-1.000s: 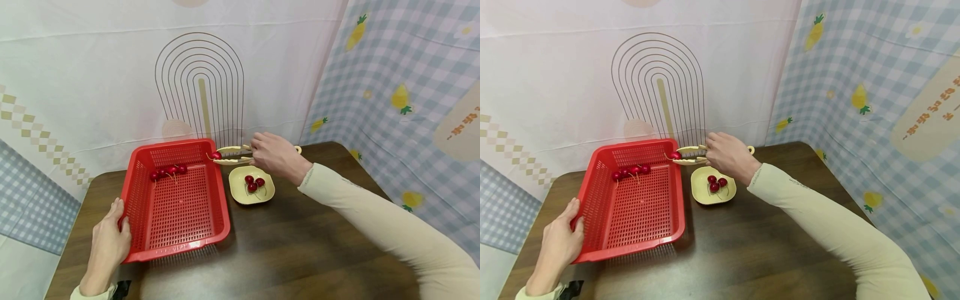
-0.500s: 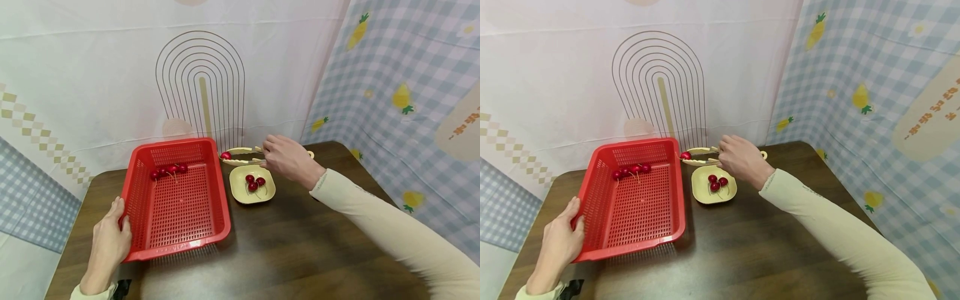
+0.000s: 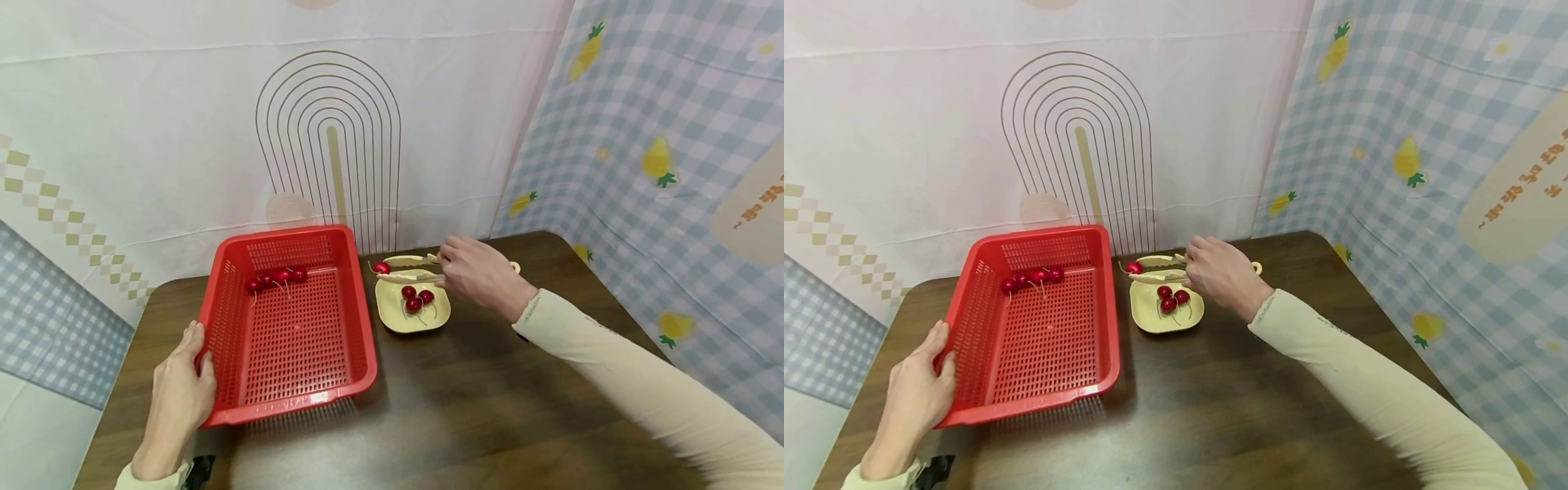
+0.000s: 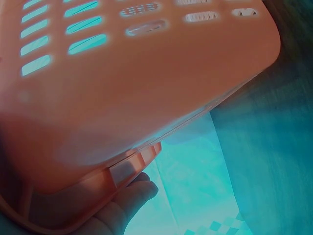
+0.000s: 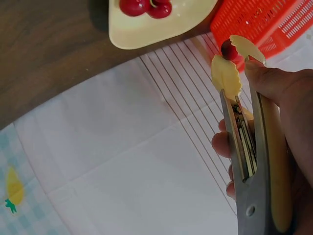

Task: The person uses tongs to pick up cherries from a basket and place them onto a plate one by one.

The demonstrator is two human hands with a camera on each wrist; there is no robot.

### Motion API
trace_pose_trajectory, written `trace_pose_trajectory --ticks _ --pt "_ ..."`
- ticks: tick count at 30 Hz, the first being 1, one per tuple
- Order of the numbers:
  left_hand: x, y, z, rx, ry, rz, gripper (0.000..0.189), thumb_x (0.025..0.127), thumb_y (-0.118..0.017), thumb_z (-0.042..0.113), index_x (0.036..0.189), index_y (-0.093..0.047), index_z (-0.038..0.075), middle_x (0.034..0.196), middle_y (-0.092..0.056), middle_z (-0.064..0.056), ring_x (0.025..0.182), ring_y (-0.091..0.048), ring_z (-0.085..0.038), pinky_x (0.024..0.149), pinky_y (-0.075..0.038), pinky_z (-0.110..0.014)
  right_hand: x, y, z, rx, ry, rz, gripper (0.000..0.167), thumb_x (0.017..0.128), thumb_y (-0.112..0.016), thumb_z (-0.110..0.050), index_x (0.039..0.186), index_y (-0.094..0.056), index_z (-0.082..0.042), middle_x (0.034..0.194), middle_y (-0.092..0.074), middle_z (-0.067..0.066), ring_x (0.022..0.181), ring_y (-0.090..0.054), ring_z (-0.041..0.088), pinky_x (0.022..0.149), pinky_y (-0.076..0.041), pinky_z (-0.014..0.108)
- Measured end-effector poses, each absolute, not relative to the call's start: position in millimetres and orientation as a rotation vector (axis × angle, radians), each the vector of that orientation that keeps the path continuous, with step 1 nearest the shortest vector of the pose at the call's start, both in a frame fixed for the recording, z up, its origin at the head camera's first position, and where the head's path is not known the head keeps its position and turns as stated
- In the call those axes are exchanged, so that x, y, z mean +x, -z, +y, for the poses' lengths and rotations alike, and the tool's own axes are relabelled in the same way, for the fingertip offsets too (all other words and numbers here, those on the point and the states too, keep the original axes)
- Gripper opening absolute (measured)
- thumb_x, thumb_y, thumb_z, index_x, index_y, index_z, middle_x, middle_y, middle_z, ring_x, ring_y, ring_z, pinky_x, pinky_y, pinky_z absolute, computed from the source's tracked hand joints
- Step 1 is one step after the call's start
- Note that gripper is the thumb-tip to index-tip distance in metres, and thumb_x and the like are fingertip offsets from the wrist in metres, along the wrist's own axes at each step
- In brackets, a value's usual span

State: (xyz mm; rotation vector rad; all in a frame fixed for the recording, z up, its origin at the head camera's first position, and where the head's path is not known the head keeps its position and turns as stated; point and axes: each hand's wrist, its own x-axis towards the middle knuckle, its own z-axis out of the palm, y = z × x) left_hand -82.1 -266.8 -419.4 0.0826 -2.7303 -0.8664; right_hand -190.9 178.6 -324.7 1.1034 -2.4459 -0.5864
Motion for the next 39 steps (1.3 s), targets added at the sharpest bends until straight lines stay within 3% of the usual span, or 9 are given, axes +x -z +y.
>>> trace_pose_trajectory --ticks 12,26,39 --pt "-83.2 421.4 -269.0 0.091 0.873 -2.726 0.052 0.101 -0.048 0.002 0.151 -0.038 -0.011 0.157 -0.037 -0.029 0.143 -0.040 -0.052 0.115 -0.035 -0.065 -188.2 340.6 183.1 1.096 0.612 -2.480 0.035 0.096 -0.071 -0.036 0.082 -0.077 -0.005 0.088 -0.070 0.006 0.084 -0.059 0.024 0.075 -0.053 0.034" --pt "-83.4 420.0 -268.5 0.089 0.874 -2.725 0.053 0.101 -0.047 0.002 0.151 -0.038 -0.011 0.158 -0.036 -0.029 0.142 -0.040 -0.052 0.114 -0.035 -0.066 -188.9 348.8 187.1 1.072 0.587 -2.518 0.037 0.094 -0.071 -0.038 0.092 -0.077 -0.001 0.094 -0.072 0.008 0.089 -0.060 0.026 0.079 -0.054 0.036" --pt "-83.9 420.1 -268.7 0.082 0.873 -2.724 0.053 0.100 -0.048 0.001 0.151 -0.038 -0.011 0.157 -0.036 -0.030 0.142 -0.040 -0.053 0.114 -0.035 -0.067 -190.1 344.2 186.4 1.073 0.600 -2.516 0.038 0.095 -0.070 -0.038 0.091 -0.076 0.000 0.092 -0.071 0.009 0.086 -0.058 0.026 0.079 -0.053 0.035"
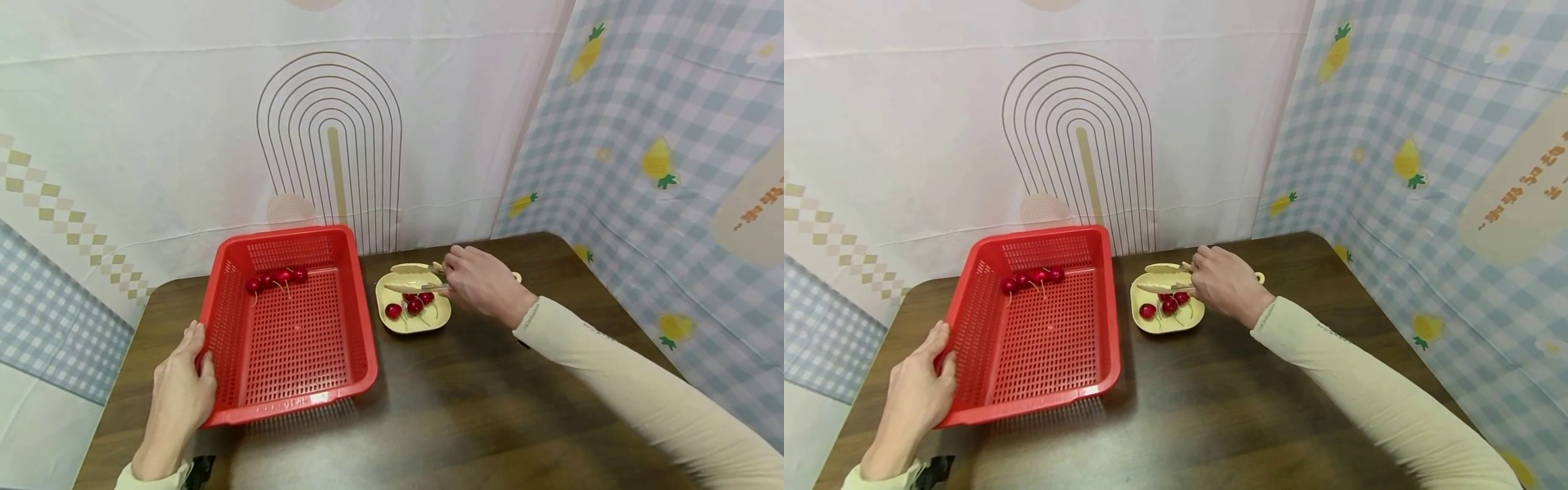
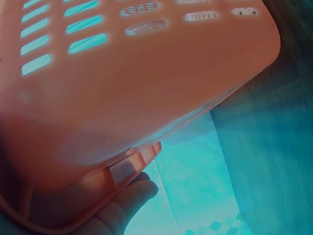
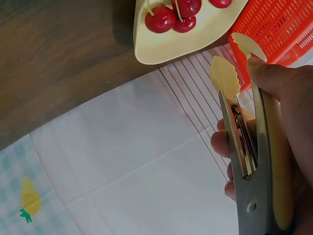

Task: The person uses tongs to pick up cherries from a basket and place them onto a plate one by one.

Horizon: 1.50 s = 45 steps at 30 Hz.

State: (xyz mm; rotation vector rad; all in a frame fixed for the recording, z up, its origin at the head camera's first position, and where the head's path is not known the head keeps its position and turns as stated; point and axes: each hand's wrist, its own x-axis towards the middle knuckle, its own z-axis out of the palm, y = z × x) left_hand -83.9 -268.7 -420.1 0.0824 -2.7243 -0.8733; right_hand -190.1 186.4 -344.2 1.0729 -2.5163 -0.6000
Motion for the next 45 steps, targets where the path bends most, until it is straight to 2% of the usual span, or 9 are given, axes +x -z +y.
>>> trace_pose_trajectory --ticks 4,28,45 --pt "-83.6 419.6 -268.5 0.083 0.877 -2.727 0.053 0.101 -0.048 0.001 0.151 -0.038 -0.011 0.158 -0.036 -0.030 0.142 -0.040 -0.053 0.114 -0.035 -0.067 -192.2 340.3 184.0 1.082 0.605 -2.510 0.037 0.096 -0.069 -0.037 0.093 -0.077 0.000 0.094 -0.071 0.010 0.089 -0.059 0.027 0.081 -0.054 0.036" --pt "-85.4 419.3 -267.6 0.102 0.885 -2.740 0.053 0.100 -0.049 0.001 0.151 -0.038 -0.011 0.158 -0.036 -0.030 0.142 -0.040 -0.053 0.114 -0.035 -0.067 -205.8 307.3 168.6 1.106 0.602 -2.472 0.038 0.097 -0.069 -0.036 0.091 -0.076 0.001 0.090 -0.070 0.011 0.085 -0.057 0.028 0.078 -0.055 0.037" --pt "-84.2 420.4 -269.1 0.103 0.887 -2.744 0.053 0.101 -0.048 0.001 0.151 -0.037 -0.011 0.158 -0.035 -0.030 0.143 -0.039 -0.052 0.114 -0.034 -0.066 -217.2 289.2 152.2 1.098 0.618 -2.510 0.043 0.098 -0.067 -0.040 0.095 -0.076 0.002 0.097 -0.071 0.013 0.093 -0.062 0.029 0.087 -0.057 0.039"
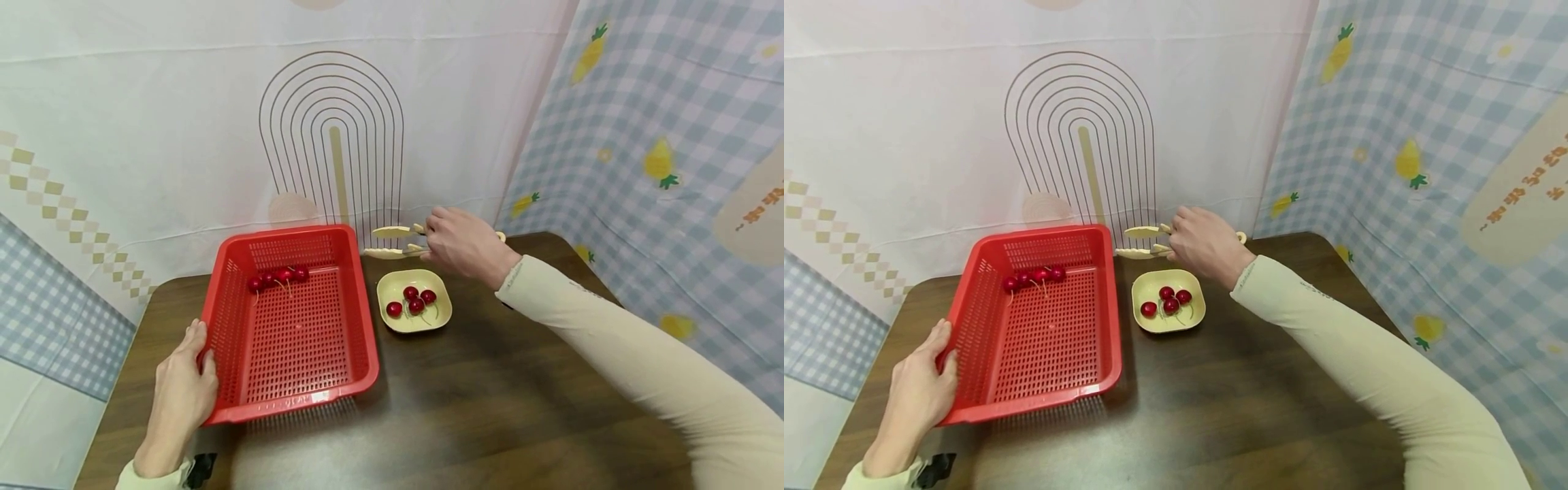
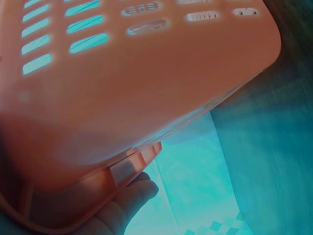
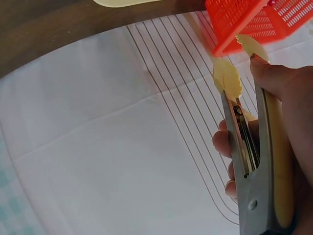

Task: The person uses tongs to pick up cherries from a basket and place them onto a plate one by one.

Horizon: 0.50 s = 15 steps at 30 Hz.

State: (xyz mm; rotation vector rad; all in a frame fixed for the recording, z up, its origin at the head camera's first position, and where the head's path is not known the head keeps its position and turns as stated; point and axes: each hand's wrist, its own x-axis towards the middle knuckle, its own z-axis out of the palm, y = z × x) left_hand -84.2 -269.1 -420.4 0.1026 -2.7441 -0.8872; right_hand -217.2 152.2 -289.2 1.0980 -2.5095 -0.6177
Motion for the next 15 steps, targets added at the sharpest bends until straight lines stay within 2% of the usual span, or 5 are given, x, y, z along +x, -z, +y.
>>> trace_pose_trajectory --ticks 15 --pt "-83.8 419.9 -269.0 0.102 0.887 -2.736 0.053 0.101 -0.048 0.001 0.151 -0.037 -0.010 0.159 -0.035 -0.029 0.143 -0.039 -0.052 0.115 -0.034 -0.066 -227.6 283.4 130.5 1.106 0.635 -2.536 0.043 0.099 -0.064 -0.043 0.096 -0.077 -0.002 0.101 -0.073 0.012 0.097 -0.063 0.029 0.087 -0.056 0.038"
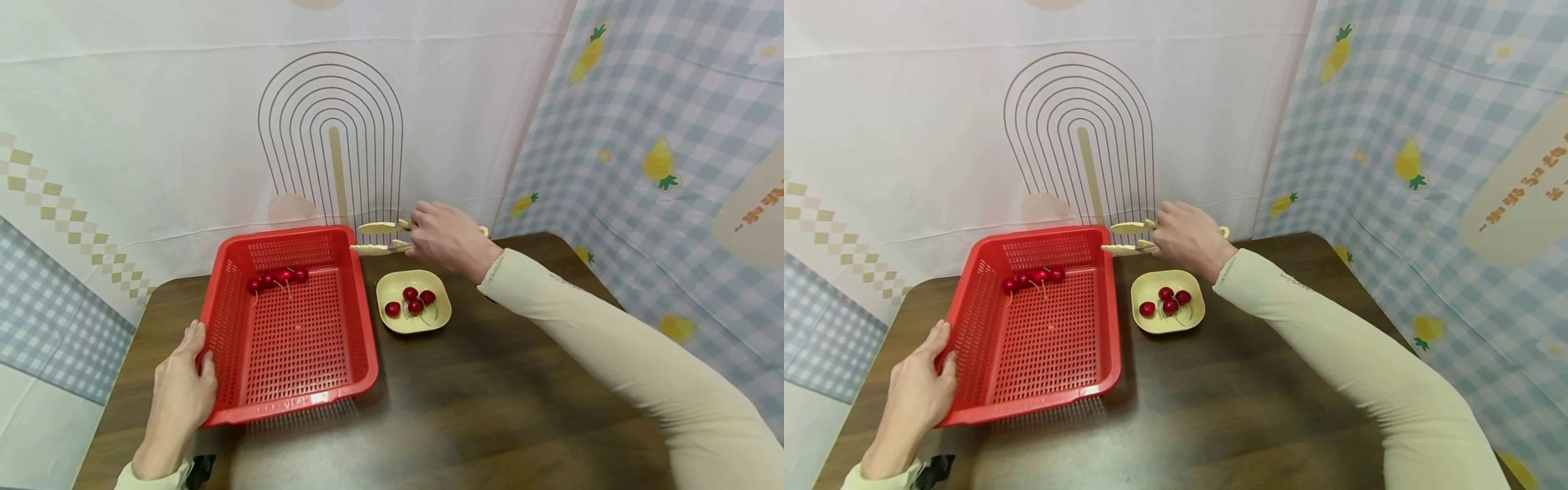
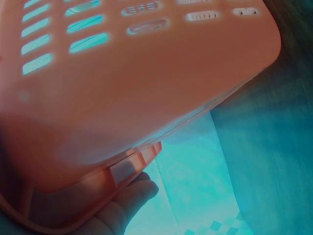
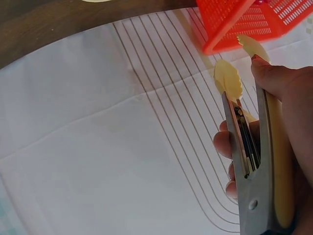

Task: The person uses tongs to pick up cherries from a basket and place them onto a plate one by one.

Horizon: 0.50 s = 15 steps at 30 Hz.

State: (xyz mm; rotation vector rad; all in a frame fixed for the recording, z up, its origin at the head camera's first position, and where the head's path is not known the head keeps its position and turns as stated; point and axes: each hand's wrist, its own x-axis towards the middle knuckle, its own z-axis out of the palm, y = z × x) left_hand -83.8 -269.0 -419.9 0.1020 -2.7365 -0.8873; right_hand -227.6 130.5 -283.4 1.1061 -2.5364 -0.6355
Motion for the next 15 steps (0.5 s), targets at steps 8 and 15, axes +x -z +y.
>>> trace_pose_trajectory --ticks 8,15 --pt "-83.8 419.0 -268.6 0.085 0.879 -2.730 0.053 0.100 -0.049 0.000 0.151 -0.038 -0.011 0.158 -0.035 -0.029 0.143 -0.040 -0.052 0.113 -0.036 -0.067 -231.9 282.6 117.4 1.115 0.640 -2.529 0.043 0.098 -0.065 -0.044 0.095 -0.078 -0.003 0.099 -0.072 0.011 0.095 -0.062 0.028 0.083 -0.055 0.036" --pt "-83.4 419.2 -268.3 0.088 0.877 -2.729 0.053 0.100 -0.048 0.001 0.151 -0.038 -0.011 0.158 -0.036 -0.029 0.143 -0.040 -0.052 0.113 -0.036 -0.067 -237.4 285.9 104.3 1.110 0.669 -2.573 0.041 0.098 -0.064 -0.044 0.091 -0.078 -0.006 0.100 -0.072 0.009 0.096 -0.062 0.026 0.085 -0.056 0.035"
